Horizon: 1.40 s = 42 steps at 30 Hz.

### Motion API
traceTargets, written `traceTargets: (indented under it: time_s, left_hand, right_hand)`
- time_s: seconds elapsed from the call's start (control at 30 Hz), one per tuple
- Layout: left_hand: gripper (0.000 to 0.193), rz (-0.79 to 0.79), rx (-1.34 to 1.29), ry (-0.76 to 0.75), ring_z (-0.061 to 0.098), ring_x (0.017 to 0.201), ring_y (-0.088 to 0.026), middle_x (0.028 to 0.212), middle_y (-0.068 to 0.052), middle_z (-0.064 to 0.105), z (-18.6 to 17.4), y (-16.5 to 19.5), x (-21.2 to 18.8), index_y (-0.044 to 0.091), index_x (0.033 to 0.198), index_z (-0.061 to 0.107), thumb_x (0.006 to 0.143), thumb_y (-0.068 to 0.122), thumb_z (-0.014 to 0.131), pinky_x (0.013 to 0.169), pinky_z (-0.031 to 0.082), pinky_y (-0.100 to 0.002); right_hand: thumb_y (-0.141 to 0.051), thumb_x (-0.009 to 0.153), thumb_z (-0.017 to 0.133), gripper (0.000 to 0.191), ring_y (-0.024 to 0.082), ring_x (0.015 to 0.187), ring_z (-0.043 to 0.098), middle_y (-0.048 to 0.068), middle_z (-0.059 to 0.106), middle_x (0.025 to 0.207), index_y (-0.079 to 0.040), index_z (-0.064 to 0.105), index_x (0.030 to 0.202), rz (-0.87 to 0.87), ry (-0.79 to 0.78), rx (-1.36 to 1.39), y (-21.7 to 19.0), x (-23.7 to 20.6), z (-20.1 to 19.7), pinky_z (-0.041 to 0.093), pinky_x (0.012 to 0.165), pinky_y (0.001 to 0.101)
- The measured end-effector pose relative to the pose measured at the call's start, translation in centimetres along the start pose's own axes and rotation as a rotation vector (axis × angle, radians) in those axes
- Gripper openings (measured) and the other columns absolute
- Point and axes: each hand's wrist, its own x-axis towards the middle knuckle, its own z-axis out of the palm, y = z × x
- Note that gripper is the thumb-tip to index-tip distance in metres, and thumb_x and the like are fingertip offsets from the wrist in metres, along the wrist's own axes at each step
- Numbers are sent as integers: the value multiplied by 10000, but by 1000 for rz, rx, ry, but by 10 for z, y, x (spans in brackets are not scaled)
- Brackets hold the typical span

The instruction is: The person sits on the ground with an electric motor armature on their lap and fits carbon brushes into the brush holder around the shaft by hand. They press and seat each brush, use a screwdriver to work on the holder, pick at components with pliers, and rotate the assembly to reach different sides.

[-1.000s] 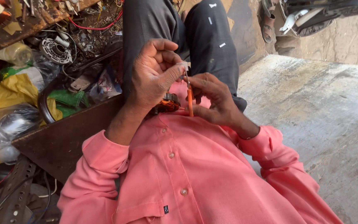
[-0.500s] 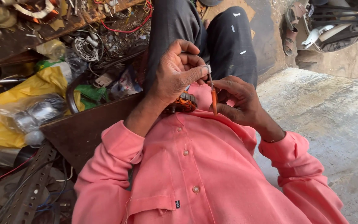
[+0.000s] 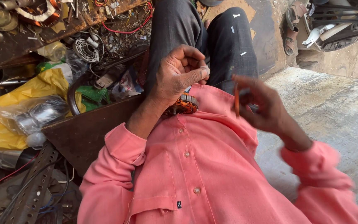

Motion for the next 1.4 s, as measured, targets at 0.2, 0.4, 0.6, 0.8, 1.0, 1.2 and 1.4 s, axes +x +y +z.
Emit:
traceTargets:
  time_s: [0.2, 0.4, 0.6, 0.8, 1.0, 1.2, 1.4]
  left_hand:
    - [149, -69, 38, 24, 724, 848, -136, 948, -91, 741, -2, -11, 3, -35, 1058, 712, 911, -30, 739, 779, 629, -279]
    - [127, 49, 300, -77, 702, 853, -110, 1007, -73, 706, 6, -8, 2, -42, 1085, 726, 962, -24, 701, 758, 597, -252]
    - [176, 98, 519, -62, 711, 849, -93, 1008, -58, 704, 18, -3, -3, -14, 1142, 667, 966, -29, 671, 759, 608, -244]
    - [313, 59, 411, -61, 680, 922, -94, 1019, -46, 657, 16, -4, -3, 13, 1220, 523, 964, -64, 686, 853, 598, -254]
    - [260, 156, 560, -51, 692, 867, -90, 946, -52, 683, 23, -5, -6, 1, 1138, 550, 945, -74, 708, 805, 614, -251]
    - [247, 65, 539, -99, 708, 856, -94, 928, -78, 712, 18, 0, -4, -2, 1069, 579, 919, -63, 765, 784, 626, -251]
    - [266, -32, 310, -108, 749, 914, -136, 969, -109, 728, 12, -3, -2, -4, 1067, 583, 905, -79, 779, 850, 654, -280]
  right_hand:
    - [32, 742, 714, 299, 172, 689, 730, 26, 772, 823, -136, 801, 973, 249, -510, -545, -1, -21, -7, 587, 633, 327]
    - [-54, 900, 717, 186, 146, 890, 725, 76, 755, 1003, -4, 727, 1079, -15, 187, -239, -7, 16, 5, 593, 779, 289]
    - [-54, 927, 773, 189, 162, 917, 709, 112, 754, 1004, 41, 727, 1084, -14, 214, 567, 19, 62, 32, 581, 838, 293]
    - [-66, 937, 772, 179, 164, 913, 715, 119, 766, 993, 52, 745, 1069, -23, 217, 669, 27, 57, 38, 593, 819, 295]
    - [-65, 927, 786, 173, 145, 857, 712, 108, 767, 947, 39, 765, 1063, -11, 263, 577, 25, 51, 41, 598, 784, 281]
    - [-32, 934, 787, 146, 134, 862, 715, 105, 757, 950, 44, 744, 1050, -72, 297, 537, 29, 42, 45, 606, 804, 265]
    - [-37, 987, 746, 108, 99, 880, 699, 66, 728, 975, 7, 684, 1064, -166, 313, 671, 30, 47, 53, 588, 792, 230]
